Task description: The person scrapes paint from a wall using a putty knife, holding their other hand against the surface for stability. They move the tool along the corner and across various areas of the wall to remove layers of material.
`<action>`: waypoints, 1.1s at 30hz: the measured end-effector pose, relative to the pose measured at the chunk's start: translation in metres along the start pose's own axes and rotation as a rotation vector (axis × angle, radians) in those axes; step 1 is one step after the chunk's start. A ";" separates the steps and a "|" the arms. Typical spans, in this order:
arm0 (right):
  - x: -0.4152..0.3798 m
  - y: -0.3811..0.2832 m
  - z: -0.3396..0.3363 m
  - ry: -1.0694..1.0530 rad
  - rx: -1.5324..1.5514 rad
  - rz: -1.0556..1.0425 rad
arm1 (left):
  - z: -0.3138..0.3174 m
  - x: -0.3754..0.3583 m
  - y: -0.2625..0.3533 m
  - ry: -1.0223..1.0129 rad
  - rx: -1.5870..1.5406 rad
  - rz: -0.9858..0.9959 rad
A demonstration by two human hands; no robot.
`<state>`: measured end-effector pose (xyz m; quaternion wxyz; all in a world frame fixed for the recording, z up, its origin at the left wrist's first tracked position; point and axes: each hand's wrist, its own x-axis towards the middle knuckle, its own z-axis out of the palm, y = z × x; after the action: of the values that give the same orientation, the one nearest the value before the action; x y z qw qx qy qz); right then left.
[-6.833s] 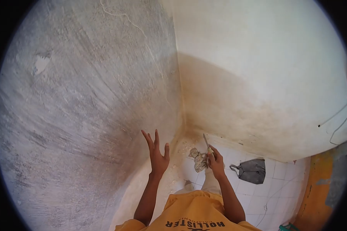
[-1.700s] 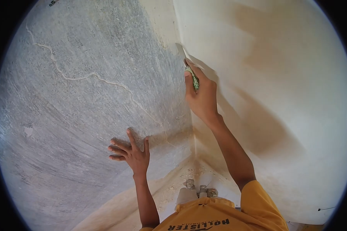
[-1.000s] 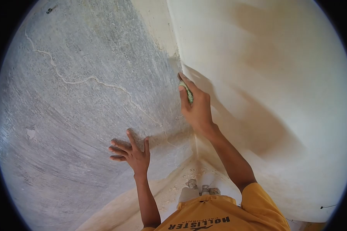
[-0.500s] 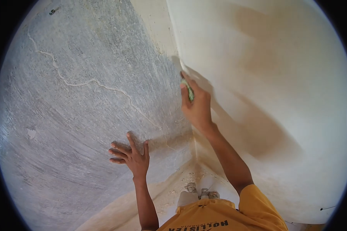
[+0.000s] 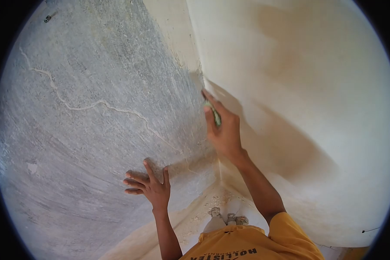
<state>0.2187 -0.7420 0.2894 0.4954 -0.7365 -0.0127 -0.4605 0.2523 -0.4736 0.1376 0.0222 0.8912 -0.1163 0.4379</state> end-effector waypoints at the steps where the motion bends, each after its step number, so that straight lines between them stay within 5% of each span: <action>1: 0.003 -0.004 -0.003 -0.019 -0.018 0.039 | 0.000 -0.001 0.000 -0.005 0.001 -0.001; 7: -0.002 -0.002 0.004 0.027 -0.036 -0.052 | 0.005 -0.003 0.001 -0.002 0.026 -0.014; 17: 0.022 -0.017 -0.003 -0.001 -0.117 0.148 | 0.002 -0.007 -0.004 -0.047 0.018 0.020; 20: 0.010 -0.006 0.002 0.017 -0.140 -0.004 | 0.002 -0.007 -0.005 -0.050 0.006 0.026; 23: 0.006 -0.015 -0.001 -0.047 -0.099 0.126 | 0.001 -0.006 -0.004 -0.048 0.009 0.022; 33: 0.018 -0.004 0.000 0.024 -0.092 0.000 | 0.006 -0.006 0.003 -0.043 0.042 -0.025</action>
<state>0.2271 -0.7479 0.3046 0.4610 -0.7528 0.0145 -0.4696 0.2524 -0.4766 0.1295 0.0064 0.9020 -0.0964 0.4208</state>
